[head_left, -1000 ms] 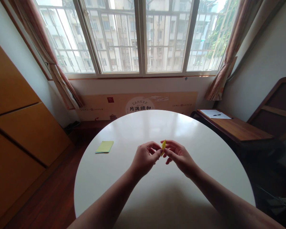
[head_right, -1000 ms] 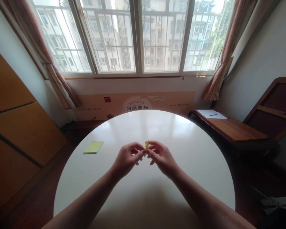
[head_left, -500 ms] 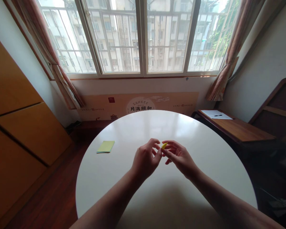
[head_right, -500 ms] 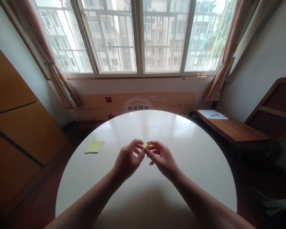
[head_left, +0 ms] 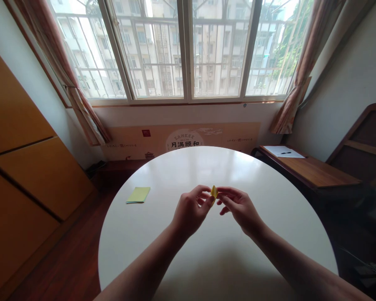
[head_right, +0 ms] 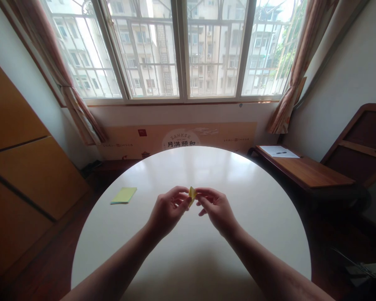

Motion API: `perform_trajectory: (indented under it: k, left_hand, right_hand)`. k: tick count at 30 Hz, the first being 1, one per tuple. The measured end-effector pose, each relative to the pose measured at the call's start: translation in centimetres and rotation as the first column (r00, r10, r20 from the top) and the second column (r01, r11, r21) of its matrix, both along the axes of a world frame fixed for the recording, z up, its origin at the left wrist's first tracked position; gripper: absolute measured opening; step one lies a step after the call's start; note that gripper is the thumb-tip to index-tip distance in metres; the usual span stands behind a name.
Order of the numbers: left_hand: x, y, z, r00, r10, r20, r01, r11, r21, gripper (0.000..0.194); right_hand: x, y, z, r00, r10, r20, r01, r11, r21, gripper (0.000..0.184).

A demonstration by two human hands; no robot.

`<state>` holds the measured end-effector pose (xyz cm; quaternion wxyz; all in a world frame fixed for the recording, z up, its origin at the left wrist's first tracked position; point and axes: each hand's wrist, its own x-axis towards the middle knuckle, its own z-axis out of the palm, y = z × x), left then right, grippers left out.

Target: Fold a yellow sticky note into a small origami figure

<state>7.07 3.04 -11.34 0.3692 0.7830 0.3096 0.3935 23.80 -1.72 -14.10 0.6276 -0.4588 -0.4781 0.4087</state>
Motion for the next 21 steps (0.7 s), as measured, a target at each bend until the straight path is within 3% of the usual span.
perform_trajectory:
  k: [10, 17, 21]
  left_hand:
    - [0.07, 0.3, -0.04, 0.999, 0.014, 0.047, -0.011, 0.998, -0.055, 0.015]
    - [0.24, 0.41, -0.27, 0.986, -0.081, 0.146, 0.114, 0.965, -0.235, 0.027]
    - [0.16, 0.31, -0.24, 0.99, -0.075, 0.119, 0.096, 0.979, -0.177, 0.018]
  right_hand:
    - [0.2, 0.11, -0.34, 1.0, -0.007, -0.017, 0.008, 0.999, 0.041, 0.029]
    - [0.27, -0.02, -0.07, 1.0, -0.004, 0.03, 0.003, 0.999, 0.053, 0.029]
    - [0.36, 0.03, -0.26, 1.0, 0.003, 0.027, -0.005, 0.998, 0.066, 0.026]
